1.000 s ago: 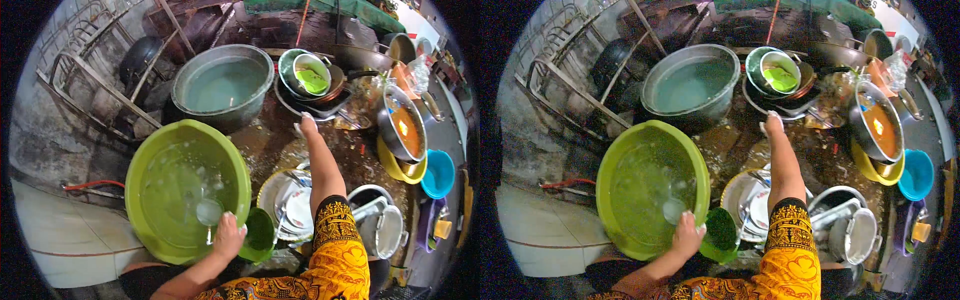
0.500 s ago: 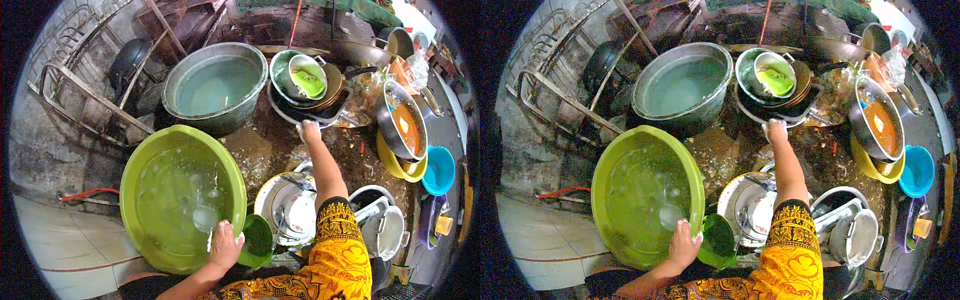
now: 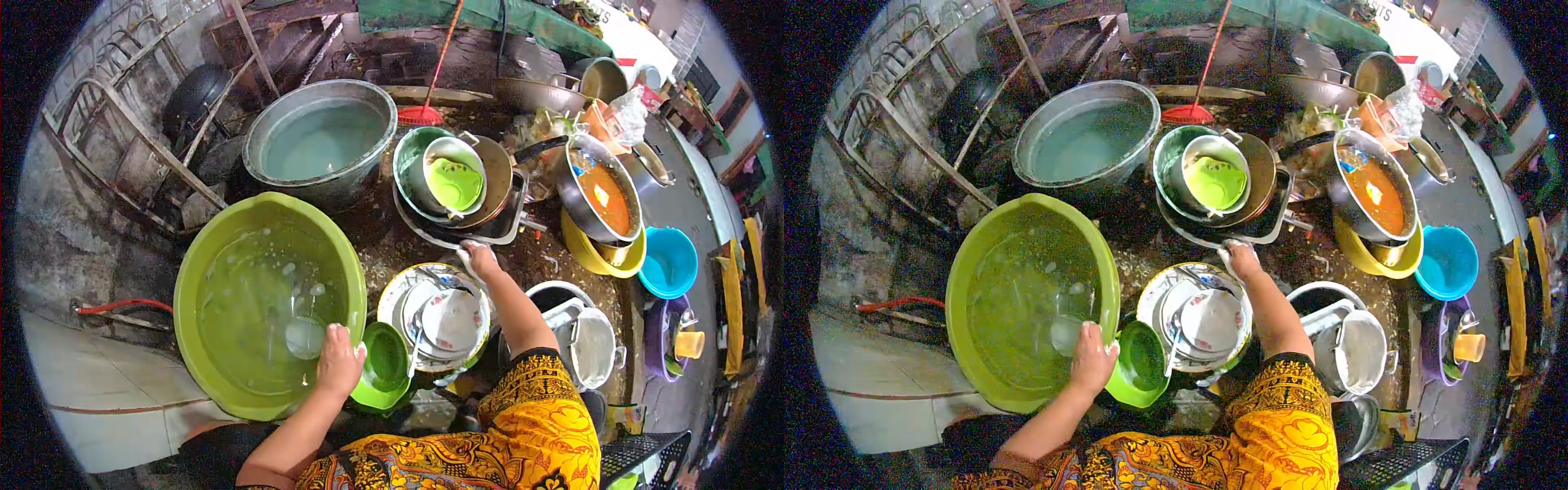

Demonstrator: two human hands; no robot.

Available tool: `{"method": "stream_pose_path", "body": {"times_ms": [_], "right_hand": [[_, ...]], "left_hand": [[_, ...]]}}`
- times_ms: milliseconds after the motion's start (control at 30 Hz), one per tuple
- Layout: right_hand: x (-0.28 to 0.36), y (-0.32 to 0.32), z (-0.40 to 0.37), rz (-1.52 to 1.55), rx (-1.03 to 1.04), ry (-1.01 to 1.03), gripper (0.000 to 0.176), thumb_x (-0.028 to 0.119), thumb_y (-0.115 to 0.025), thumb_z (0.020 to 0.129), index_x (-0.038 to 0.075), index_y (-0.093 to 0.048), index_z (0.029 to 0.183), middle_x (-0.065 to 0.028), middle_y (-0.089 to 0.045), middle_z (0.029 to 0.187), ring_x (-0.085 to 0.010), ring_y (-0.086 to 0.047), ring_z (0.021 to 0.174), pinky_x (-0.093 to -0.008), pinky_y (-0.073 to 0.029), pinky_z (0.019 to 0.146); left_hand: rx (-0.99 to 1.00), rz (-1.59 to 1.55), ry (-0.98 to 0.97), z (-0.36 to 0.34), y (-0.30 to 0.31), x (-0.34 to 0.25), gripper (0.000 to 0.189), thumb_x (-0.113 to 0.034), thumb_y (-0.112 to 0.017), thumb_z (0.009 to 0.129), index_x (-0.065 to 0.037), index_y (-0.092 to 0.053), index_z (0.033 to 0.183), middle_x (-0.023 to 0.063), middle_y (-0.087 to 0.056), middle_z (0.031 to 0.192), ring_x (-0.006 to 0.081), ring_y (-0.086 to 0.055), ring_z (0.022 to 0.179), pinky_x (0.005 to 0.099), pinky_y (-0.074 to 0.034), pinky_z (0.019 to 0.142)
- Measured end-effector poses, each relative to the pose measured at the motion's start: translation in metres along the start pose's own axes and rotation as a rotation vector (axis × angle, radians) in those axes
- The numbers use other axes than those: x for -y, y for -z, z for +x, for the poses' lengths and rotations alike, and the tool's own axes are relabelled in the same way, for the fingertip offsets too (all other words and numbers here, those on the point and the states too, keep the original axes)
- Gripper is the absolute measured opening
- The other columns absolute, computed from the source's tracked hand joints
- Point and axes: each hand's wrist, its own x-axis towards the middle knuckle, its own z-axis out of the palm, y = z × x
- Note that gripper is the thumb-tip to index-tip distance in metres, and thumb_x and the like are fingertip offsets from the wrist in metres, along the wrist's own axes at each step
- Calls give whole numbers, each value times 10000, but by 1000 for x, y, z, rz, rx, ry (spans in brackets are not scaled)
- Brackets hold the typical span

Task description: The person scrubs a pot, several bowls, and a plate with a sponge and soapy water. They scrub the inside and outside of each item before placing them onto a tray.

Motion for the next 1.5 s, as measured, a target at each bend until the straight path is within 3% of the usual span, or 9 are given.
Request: {"method": "stream_pose_path", "body": {"times_ms": [200,300,433,600,667,933,1033,1233,1500], "right_hand": [[20,23,25,-239,208,-50,268,258,-477,828,133,-633,1008,-202,-623,868,-358,-605,831,-449,-472,726],[32,59,57,-107,-30,-112,228,254,-537,776,65,-665,761,-184,-639,835,-340,-623,790,-426,-495,697],[33,86,91,191,-581,-326,125,120,-531,783,73,-625,850,-206,-631,844,-355,-619,802,-436,-484,692],[-86,-37,218,258,-455,-645,287,194,-628,720,-24,-581,901,-195,-632,944,-330,-623,895,-385,-503,777],[-51,-8,194,250,-501,-810,335,276,-709,672,-5,-637,839,-206,-644,845,-330,-632,838,-407,-495,715],[-34,-16,172,423,-565,-677,297,252,-580,720,-34,-645,767,-247,-622,789,-398,-609,814,-463,-472,719],[-4,16,165,347,-597,-711,338,212,-597,701,-7,-552,954,-266,-599,954,-404,-586,908,-466,-451,771],[22,35,180,121,-878,-23,380,61,-639,639,-9,-508,988,-205,-583,939,-365,-565,922,-421,-433,800],[11,20,180,201,-574,-297,340,89,-616,631,-48,-549,934,-245,-581,942,-369,-578,866,-404,-446,785]], "left_hand": [[28,-16,15,1,1,0,427,-126,-639,736,53,-413,1050,260,-430,1087,409,-455,1012,430,-382,898],[58,-22,35,2,4,-2,421,-125,-637,736,55,-412,1043,265,-428,1086,414,-452,1012,435,-379,898],[32,15,21,2,2,-3,436,-131,-639,734,62,-409,1050,268,-429,1084,418,-451,1008,436,-381,895],[8,-2,25,2,-1,0,447,-143,-639,734,64,-408,1056,263,-433,1077,416,-457,992,438,-389,879],[4,26,-16,3,-1,0,444,-150,-636,736,63,-410,1053,260,-436,1070,411,-466,974,438,-398,865],[59,-39,28,9,6,-3,375,-124,-627,740,46,-421,1004,236,-440,1033,393,-468,970,426,-399,864],[37,-35,38,7,1,1,370,-109,-622,738,37,-419,1011,231,-440,1048,385,-465,980,421,-396,872],[-38,-35,-6,8,0,0,339,-90,-629,725,22,-418,965,216,-444,991,380,-468,949,427,-396,845],[-36,-78,-8,9,-4,3,315,-72,-631,715,17,-418,929,208,-440,962,375,-479,916,437,-402,817]]}}
